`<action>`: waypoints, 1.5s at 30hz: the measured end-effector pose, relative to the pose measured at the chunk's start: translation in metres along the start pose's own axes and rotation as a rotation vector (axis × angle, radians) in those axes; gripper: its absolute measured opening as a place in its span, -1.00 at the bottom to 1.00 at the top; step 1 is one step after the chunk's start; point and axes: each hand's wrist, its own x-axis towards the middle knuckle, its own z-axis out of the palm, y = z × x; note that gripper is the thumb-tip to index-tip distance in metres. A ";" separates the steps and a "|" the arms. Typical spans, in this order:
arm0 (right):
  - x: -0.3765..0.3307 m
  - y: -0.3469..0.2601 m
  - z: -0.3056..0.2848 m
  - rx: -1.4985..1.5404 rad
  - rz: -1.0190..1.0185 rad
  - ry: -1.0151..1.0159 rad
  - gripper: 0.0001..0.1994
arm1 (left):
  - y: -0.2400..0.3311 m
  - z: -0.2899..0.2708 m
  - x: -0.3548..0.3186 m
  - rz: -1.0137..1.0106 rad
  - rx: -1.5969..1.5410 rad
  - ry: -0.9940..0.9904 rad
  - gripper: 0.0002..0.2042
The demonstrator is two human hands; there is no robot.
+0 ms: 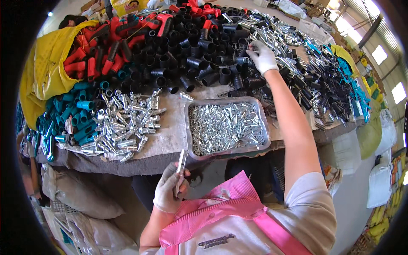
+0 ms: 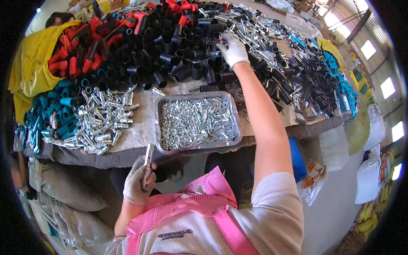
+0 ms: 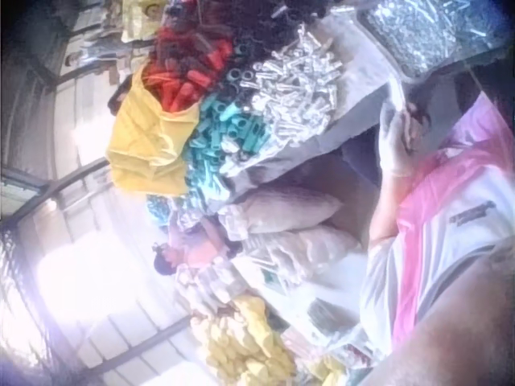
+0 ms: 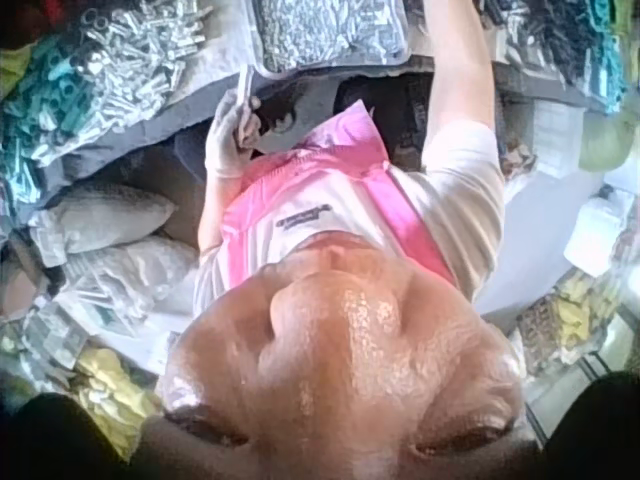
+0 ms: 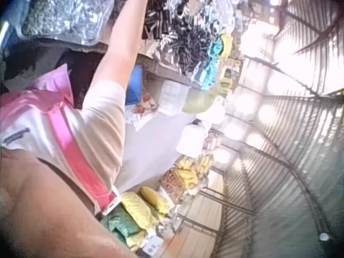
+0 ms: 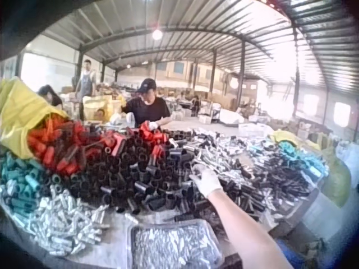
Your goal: Assembling metal components and fasteners into red plastic tool handles in a factory setting.
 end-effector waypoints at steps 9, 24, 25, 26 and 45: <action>-0.126 -0.102 -0.050 0.820 0.193 -0.791 -0.77 | 0.010 0.003 0.018 -0.105 0.029 -0.181 -0.79; -0.170 -0.170 -0.028 0.786 0.224 -1.341 -0.74 | 0.016 -0.005 0.002 -0.024 0.350 -0.074 -0.73; -0.168 -0.179 -0.024 0.748 0.154 -1.480 -0.72 | 0.020 -0.002 0.002 0.004 0.420 -0.098 -0.67; -0.175 -0.175 -0.013 0.866 0.170 -1.506 -0.70 | 0.024 -0.002 0.005 -0.026 0.479 -0.191 -0.63; 0.250 -0.031 0.186 -0.763 -0.064 -0.690 -0.59 | 0.070 -0.019 0.114 0.304 0.610 0.290 -0.92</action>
